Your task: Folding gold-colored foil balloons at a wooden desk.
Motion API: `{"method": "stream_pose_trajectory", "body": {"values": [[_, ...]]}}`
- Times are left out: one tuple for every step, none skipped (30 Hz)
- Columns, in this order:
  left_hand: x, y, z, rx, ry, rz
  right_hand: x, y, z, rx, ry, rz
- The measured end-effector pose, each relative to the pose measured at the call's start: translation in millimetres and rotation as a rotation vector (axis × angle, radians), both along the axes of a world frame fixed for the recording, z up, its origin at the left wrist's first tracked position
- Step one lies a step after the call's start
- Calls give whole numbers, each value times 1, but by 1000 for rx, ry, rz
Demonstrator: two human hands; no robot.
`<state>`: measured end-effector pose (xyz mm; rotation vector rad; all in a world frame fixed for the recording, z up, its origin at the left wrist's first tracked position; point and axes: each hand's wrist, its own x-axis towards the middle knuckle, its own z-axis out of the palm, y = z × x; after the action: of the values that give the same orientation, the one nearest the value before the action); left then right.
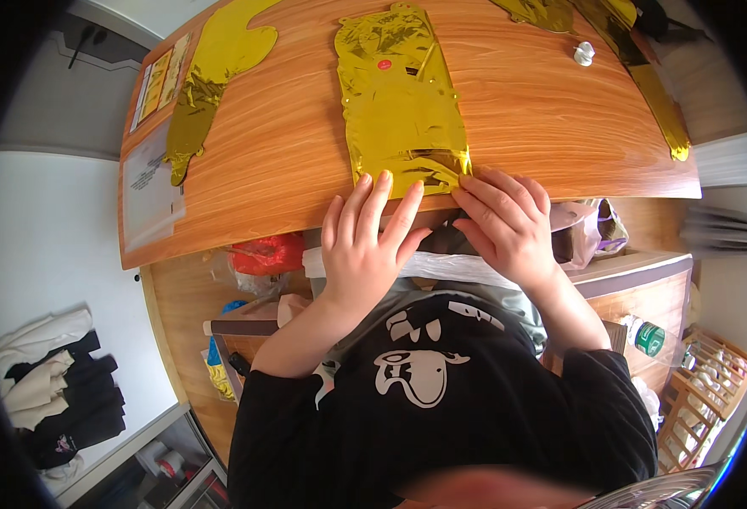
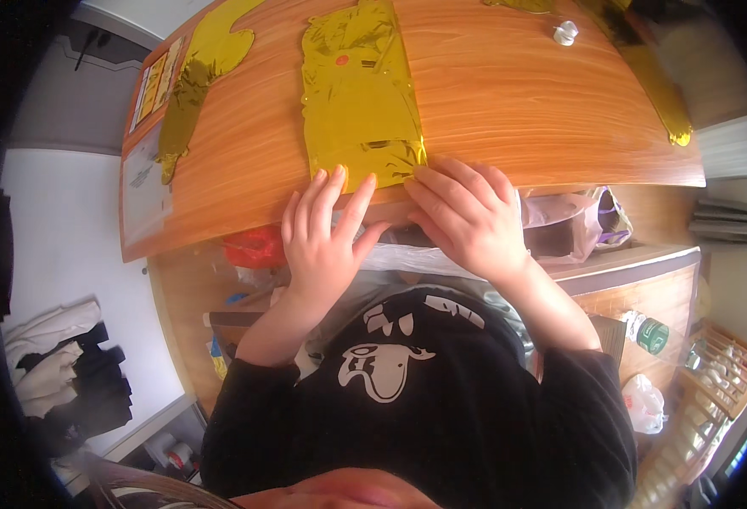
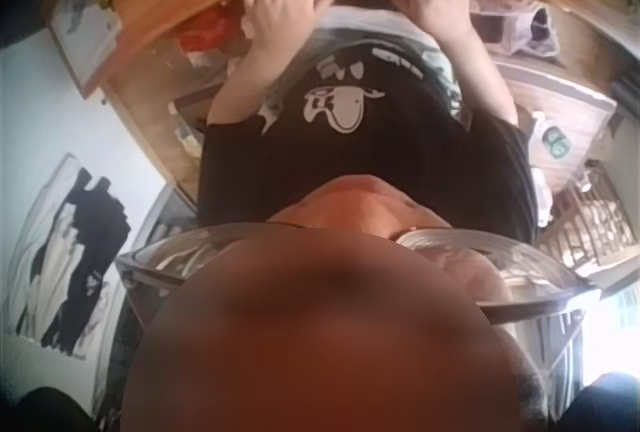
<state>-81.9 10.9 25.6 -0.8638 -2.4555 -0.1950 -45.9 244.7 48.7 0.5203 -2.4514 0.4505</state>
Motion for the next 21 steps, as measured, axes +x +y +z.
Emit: {"method": "stream_pose_trajectory", "body": {"values": [[-1, -1, 0, 14, -8, -11, 1, 0, -3, 30, -12, -6], [-2, -1, 1, 30, -16, -21, 2, 1, -5, 31, -12, -2], [-2, -3, 3, 30, -16, -17, 3, 2, -7, 42, -6, -12], [-2, -5, 7, 66, -63, -50, 2, 4, -9, 53, 1, -20], [-2, -8, 9, 102, -110, -80, 2, 4, -10, 53, 2, -14], [-4, -11, 7, 102, -109, -74, 1, 5, -10, 42, 19, -10], [-6, -15, 2, 215, -94, -136, 0, 6, -11, 30, 36, -5], [-9, -21, -2, 325, -79, -195, -1, 7, -11, 27, 37, 4], [-13, -27, -6, 321, -77, -186, -1, 9, -11, 13, 76, 18], [-19, -34, -9, 355, -24, -259, -1, 10, -11, -2, 114, 32], [-22, -37, -9, 390, 27, -334, 0, 12, -12, -4, 113, 39], [-24, -38, -6, 382, 64, -358, 1, 13, -13, -5, 133, 48], [-25, -42, -7, 380, 65, -352, 2, 14, -13, -6, 153, 56], [-26, -46, -7, 366, 43, -381, 2, 15, -15, 6, 181, 67], [-26, -49, -8, 351, 20, -410, 2, 15, -16, 4, 182, 71], [-27, -49, -9, 350, 22, -407, 2, 15, -17, -6, 193, 82], [-29, -48, -9, 377, 65, -390, 2, 15, -17, -14, 205, 91], [-30, -47, -8, 404, 107, -373, 2, 15, -18, -14, 207, 92], [-30, -49, -6, 404, 110, -374, 2, 16, -18, -5, 229, 105], [-30, -53, 0, 339, 203, -350, 2, 17, -17, 4, 250, 115], [-30, -55, 4, 274, 296, -325, 4, 17, -17, 5, 253, 111]]}}
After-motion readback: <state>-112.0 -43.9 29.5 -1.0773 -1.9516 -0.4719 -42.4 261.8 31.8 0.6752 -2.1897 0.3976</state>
